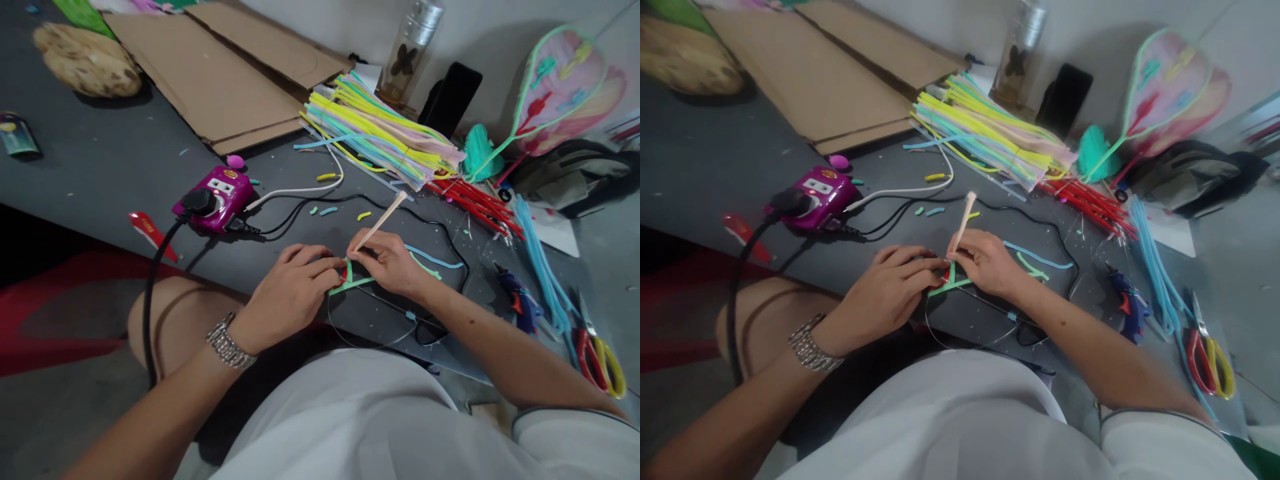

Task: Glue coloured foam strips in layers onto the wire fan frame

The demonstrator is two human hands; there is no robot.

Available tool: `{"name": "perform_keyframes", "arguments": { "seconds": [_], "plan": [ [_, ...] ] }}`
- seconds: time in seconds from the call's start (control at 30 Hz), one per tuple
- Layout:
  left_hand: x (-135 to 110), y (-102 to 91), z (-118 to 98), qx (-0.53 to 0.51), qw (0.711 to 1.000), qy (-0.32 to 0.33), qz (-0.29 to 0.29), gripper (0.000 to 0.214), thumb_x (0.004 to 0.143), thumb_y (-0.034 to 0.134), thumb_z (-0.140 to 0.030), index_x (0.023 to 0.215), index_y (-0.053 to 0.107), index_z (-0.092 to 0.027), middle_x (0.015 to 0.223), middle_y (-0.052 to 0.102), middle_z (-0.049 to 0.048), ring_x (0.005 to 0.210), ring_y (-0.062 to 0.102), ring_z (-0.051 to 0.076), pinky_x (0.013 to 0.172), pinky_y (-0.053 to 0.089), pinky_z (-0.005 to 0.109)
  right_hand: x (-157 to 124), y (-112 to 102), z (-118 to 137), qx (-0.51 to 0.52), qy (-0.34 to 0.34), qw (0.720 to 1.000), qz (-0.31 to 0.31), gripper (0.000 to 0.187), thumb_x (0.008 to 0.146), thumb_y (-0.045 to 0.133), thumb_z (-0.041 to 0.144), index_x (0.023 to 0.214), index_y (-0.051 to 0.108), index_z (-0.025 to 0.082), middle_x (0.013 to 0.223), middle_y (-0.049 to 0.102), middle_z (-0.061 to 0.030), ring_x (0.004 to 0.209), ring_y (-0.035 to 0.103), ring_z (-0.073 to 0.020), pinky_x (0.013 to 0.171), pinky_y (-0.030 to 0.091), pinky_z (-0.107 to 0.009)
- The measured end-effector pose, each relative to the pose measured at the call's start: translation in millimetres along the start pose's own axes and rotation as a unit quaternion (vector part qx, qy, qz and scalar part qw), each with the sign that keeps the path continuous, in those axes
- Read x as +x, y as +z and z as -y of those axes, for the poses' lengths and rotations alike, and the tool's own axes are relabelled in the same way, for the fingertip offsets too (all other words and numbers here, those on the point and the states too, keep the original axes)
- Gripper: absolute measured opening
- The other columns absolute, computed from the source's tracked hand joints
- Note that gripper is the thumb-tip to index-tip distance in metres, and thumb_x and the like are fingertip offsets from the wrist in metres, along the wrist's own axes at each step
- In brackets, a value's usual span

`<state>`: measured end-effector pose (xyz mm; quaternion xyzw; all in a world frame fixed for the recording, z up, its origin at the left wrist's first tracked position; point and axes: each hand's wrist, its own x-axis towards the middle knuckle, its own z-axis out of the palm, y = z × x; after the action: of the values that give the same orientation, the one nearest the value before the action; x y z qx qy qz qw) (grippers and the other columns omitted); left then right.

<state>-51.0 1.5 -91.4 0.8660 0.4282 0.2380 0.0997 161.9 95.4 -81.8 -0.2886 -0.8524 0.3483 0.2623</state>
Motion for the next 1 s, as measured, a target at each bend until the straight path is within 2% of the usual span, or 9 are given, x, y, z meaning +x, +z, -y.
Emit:
{"name": "perform_keyframes", "arguments": {
  "seconds": [0.2,0.33,0.53,0.77,1.0],
  "plan": [
    [2,-0.2,0,-0.002,1.000,0.005,-0.002,0.028,0.093,0.048,-0.005,0.105,0.066,-0.022,0.128,0.073,0.0041,0.122,0.055,0.027,0.100,0.039,0.046,-1,-2,-1,0.041,0.055,0.997,-0.045,0.019,0.096,0.062,0.025,0.079,0.069,0.018,0.084,0.071,-0.0035,0.079,0.066,-0.0156,0.076,0.051,-0.028],
    [1,0.1,0,-0.003,1.000,0.006,-0.005,0.028,0.093,0.047,-0.004,0.105,0.065,-0.022,0.130,0.073,0.0037,0.122,0.055,0.027,0.100,0.039,0.046,-2,1,-1,0.033,0.021,0.998,-0.050,0.020,0.096,0.061,0.022,0.078,0.069,0.018,0.084,0.072,-0.0032,0.080,0.066,-0.0154,0.078,0.051,-0.028],
    [0,-0.2,0,-0.001,1.000,0.004,-0.002,0.026,0.094,0.048,-0.006,0.106,0.065,-0.022,0.130,0.073,0.0034,0.124,0.055,0.028,0.100,0.039,0.047,-4,2,-1,-0.004,-0.003,1.000,-0.022,0.020,0.099,0.058,0.025,0.081,0.067,0.020,0.082,0.070,-0.0044,0.079,0.065,-0.0174,0.076,0.050,-0.031],
    [1,-0.4,0,0.001,1.000,0.004,-0.004,0.027,0.095,0.048,-0.006,0.106,0.067,-0.022,0.132,0.072,0.0039,0.124,0.055,0.028,0.100,0.040,0.048,-6,4,-3,-0.108,-0.045,0.993,0.000,0.025,0.102,0.051,0.030,0.081,0.063,0.021,0.082,0.070,-0.0077,0.081,0.063,-0.0212,0.082,0.046,-0.037],
    [0,0.2,0,-0.003,1.000,0.004,-0.002,0.029,0.095,0.049,-0.007,0.111,0.068,-0.022,0.131,0.073,0.0038,0.126,0.054,0.028,0.103,0.039,0.048,-26,6,13,-0.042,-0.013,0.995,-0.093,0.017,0.100,0.057,0.023,0.086,0.066,0.021,0.088,0.074,-0.0052,0.086,0.068,-0.0189,0.085,0.049,-0.036]
  ]
}}
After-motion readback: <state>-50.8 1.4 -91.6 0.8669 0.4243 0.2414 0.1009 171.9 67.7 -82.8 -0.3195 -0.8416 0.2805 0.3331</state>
